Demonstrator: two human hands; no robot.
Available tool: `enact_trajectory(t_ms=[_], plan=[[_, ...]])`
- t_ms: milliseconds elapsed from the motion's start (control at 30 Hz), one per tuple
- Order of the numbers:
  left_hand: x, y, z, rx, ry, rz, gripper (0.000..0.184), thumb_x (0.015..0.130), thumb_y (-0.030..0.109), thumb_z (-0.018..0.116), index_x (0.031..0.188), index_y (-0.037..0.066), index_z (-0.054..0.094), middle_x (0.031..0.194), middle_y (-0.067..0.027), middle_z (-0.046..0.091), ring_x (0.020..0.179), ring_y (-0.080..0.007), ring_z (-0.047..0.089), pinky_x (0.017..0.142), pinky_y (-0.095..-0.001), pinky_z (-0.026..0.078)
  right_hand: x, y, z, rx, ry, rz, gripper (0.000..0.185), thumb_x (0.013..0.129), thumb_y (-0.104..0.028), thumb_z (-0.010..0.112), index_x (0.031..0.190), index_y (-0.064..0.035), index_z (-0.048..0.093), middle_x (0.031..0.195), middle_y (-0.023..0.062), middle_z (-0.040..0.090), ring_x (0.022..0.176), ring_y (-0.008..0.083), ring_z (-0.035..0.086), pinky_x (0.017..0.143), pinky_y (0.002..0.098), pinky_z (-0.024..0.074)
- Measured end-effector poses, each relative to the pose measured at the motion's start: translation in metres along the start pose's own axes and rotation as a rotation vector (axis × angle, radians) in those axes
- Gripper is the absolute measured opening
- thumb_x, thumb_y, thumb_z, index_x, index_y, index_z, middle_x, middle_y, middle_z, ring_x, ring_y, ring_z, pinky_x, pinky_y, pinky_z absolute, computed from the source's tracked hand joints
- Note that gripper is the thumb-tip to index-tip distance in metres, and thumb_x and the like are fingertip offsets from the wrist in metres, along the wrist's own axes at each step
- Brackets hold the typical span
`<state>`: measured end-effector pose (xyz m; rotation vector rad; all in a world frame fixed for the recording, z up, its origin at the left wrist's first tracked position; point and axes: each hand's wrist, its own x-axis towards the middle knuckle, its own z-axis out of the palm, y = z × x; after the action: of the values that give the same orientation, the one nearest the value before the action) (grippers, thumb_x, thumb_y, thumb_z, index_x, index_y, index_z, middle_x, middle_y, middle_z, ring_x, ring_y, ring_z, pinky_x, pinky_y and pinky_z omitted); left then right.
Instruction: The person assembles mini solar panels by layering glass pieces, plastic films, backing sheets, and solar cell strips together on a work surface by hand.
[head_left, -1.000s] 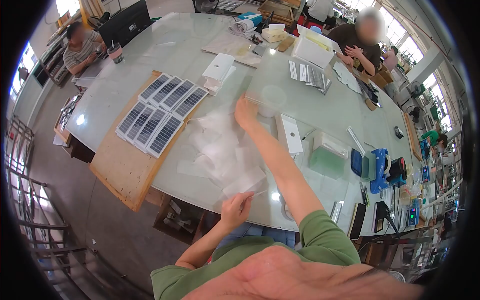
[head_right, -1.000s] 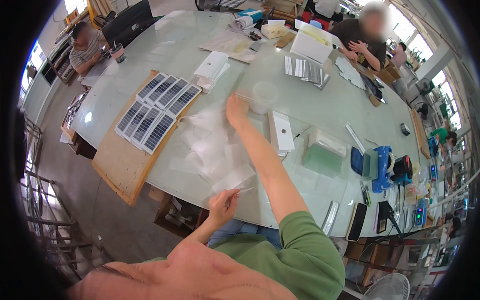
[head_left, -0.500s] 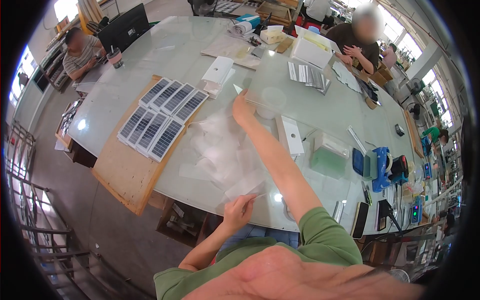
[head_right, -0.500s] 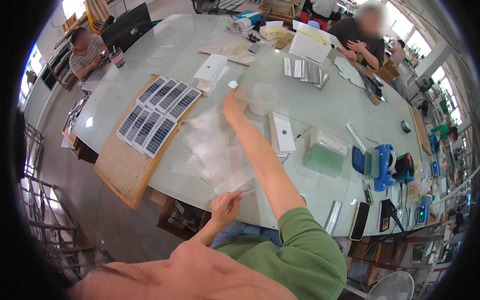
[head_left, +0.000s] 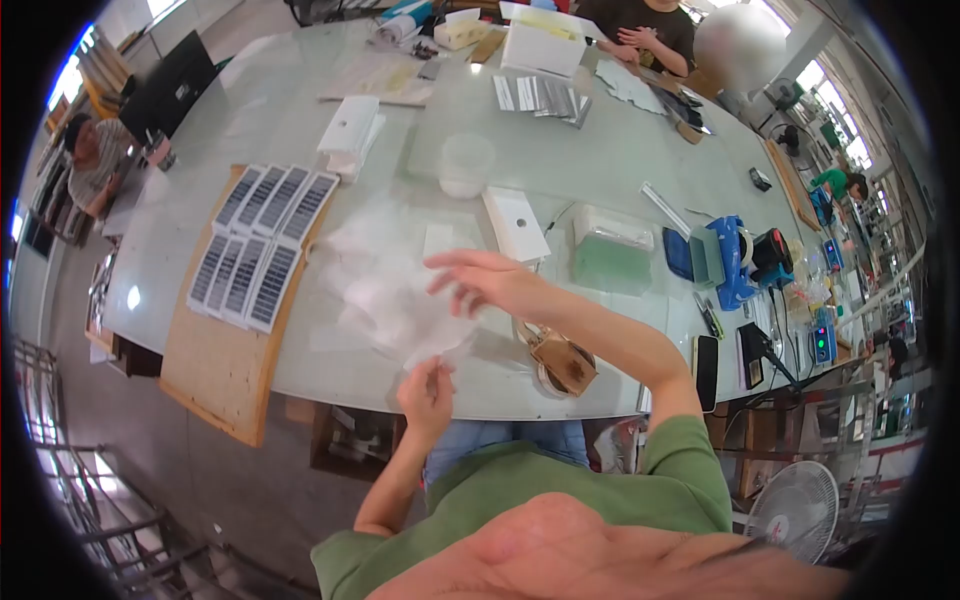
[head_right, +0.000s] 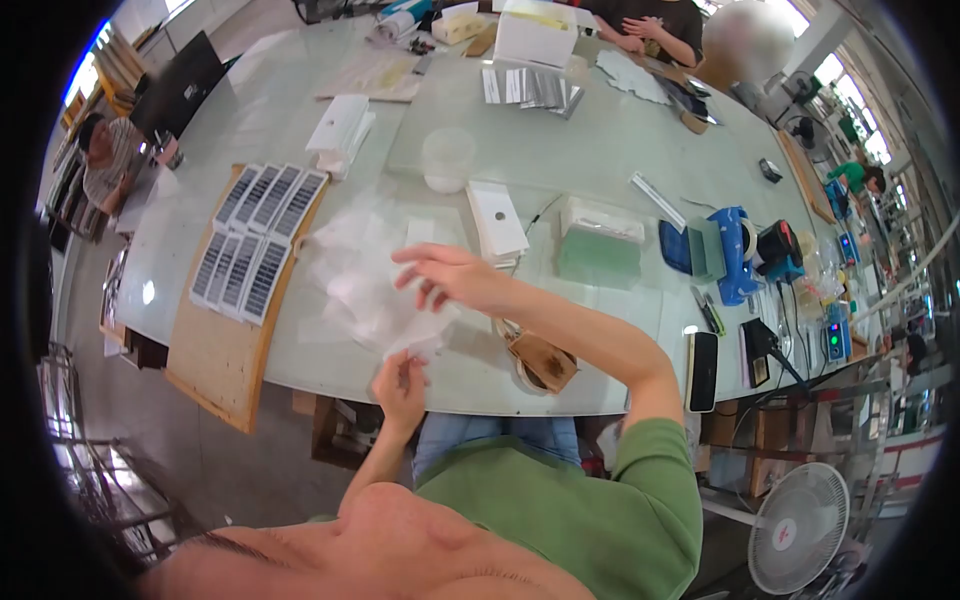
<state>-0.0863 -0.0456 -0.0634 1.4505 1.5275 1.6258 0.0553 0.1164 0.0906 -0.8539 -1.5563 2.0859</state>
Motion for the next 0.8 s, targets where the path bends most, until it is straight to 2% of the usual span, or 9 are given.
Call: enact_trajectory(t_ms=[67, 100, 133, 200, 300, 433, 533, 700, 800], plan=[[0.004, 0.009, -0.002, -0.154, 0.003, -0.148, 0.011, 0.097, 0.002, 0.059, 0.107, 0.0, 0.063, 0.082, -0.0066, 0.07, 0.06, -0.0093, 0.062, 0.053, -0.0246, 0.049, -0.046, 0.0, -0.017, 0.405, -0.138, 0.099, 0.052, 0.108, -0.038, 0.037, 0.141, 0.0002, 0.05, 0.118, 0.0133, 0.066, 0.079, 0.0154, 0.06, 0.07, 0.0293, 0.0487], [0.007, 0.015, -0.003, -0.237, -0.001, -0.219, 0.011, 0.098, 0.001, 0.058, 0.108, 0.0, 0.062, 0.083, -0.0064, 0.069, 0.061, -0.0078, 0.06, 0.053, -0.0233, 0.048, -0.067, 0.008, -0.021, 0.556, -0.141, 0.054, 0.059, 0.109, -0.043, 0.029, 0.143, 0.0005, 0.049, 0.119, 0.018, 0.067, 0.076, 0.0195, 0.059, 0.07, 0.0294, 0.0502], [0.009, 0.023, -0.003, -0.287, -0.002, -0.215, 0.013, 0.1, 0.001, 0.054, 0.11, 0.0, 0.062, 0.086, -0.0064, 0.068, 0.061, -0.0062, 0.057, 0.054, -0.0216, 0.047, -0.083, 0.014, -0.023, 0.568, -0.11, 0.062, 0.059, 0.109, -0.043, 0.029, 0.143, 0.0005, 0.049, 0.119, 0.018, 0.067, 0.076, 0.0195, 0.059, 0.07, 0.0294, 0.0502], [0.011, 0.038, 0.002, -0.325, 0.007, -0.217, 0.014, 0.101, 0.0, 0.051, 0.112, 0.0, 0.061, 0.087, -0.007, 0.067, 0.06, -0.0059, 0.055, 0.054, -0.0213, 0.046, -0.115, 0.027, -0.026, 0.664, -0.109, -0.134, 0.061, 0.108, -0.044, 0.03, 0.146, 0.0009, 0.045, 0.124, 0.0203, 0.065, 0.078, 0.0207, 0.059, 0.072, 0.0293, 0.0495], [0.01, 0.062, 0.015, -0.376, -0.071, -0.242, 0.013, 0.102, 0.001, 0.049, 0.112, -0.001, 0.058, 0.088, -0.0069, 0.066, 0.059, -0.0061, 0.054, 0.054, -0.0205, 0.044, -0.149, 0.04, -0.022, 0.73, 0.042, -0.154, 0.062, 0.108, -0.045, 0.029, 0.149, 0.0013, 0.041, 0.121, 0.0186, 0.065, 0.08, 0.0213, 0.059, 0.072, 0.0307, 0.0496], [0.007, 0.085, 0.039, -0.489, -0.212, -0.24, 0.012, 0.103, 0.003, 0.049, 0.112, -0.001, 0.056, 0.089, -0.0067, 0.066, 0.06, -0.0062, 0.054, 0.055, -0.0206, 0.043, -0.172, 0.059, -0.018, 0.876, 0.038, -0.257, 0.065, 0.109, -0.045, 0.027, 0.153, 0.0022, 0.033, 0.12, 0.0124, 0.06, 0.09, 0.0191, 0.056, 0.083, 0.0321, 0.0455], [0.006, 0.09, 0.052, -0.486, -0.28, -0.241, 0.011, 0.104, 0.004, 0.049, 0.111, -0.001, 0.056, 0.091, -0.0068, 0.066, 0.06, -0.0063, 0.054, 0.055, -0.0209, 0.043, -0.182, 0.069, -0.021, 1.034, 0.019, -0.316, 0.066, 0.109, -0.044, 0.026, 0.154, 0.0044, 0.029, 0.123, 0.0115, 0.059, 0.092, 0.0181, 0.054, 0.085, 0.0319, 0.0434], [0.003, 0.093, 0.059, -0.478, -0.322, -0.231, 0.011, 0.104, 0.005, 0.049, 0.11, -0.001, 0.056, 0.091, -0.0067, 0.065, 0.059, -0.0061, 0.054, 0.054, -0.0196, 0.041, -0.19, 0.078, -0.026, 1.084, 0.054, -0.351, 0.068, 0.109, -0.044, 0.026, 0.154, 0.0066, 0.024, 0.127, 0.0094, 0.058, 0.09, 0.0171, 0.051, 0.085, 0.0321, 0.0429], [0.002, 0.095, 0.06, -0.448, -0.312, -0.251, 0.011, 0.104, 0.006, 0.05, 0.11, -0.001, 0.056, 0.09, -0.0064, 0.065, 0.058, -0.0058, 0.054, 0.054, -0.0192, 0.041, -0.191, 0.086, -0.026, 1.084, -0.011, -0.421, 0.07, 0.109, -0.045, 0.027, 0.155, 0.0073, 0.022, 0.129, 0.0093, 0.058, 0.089, 0.016, 0.05, 0.085, 0.0317, 0.0423]])
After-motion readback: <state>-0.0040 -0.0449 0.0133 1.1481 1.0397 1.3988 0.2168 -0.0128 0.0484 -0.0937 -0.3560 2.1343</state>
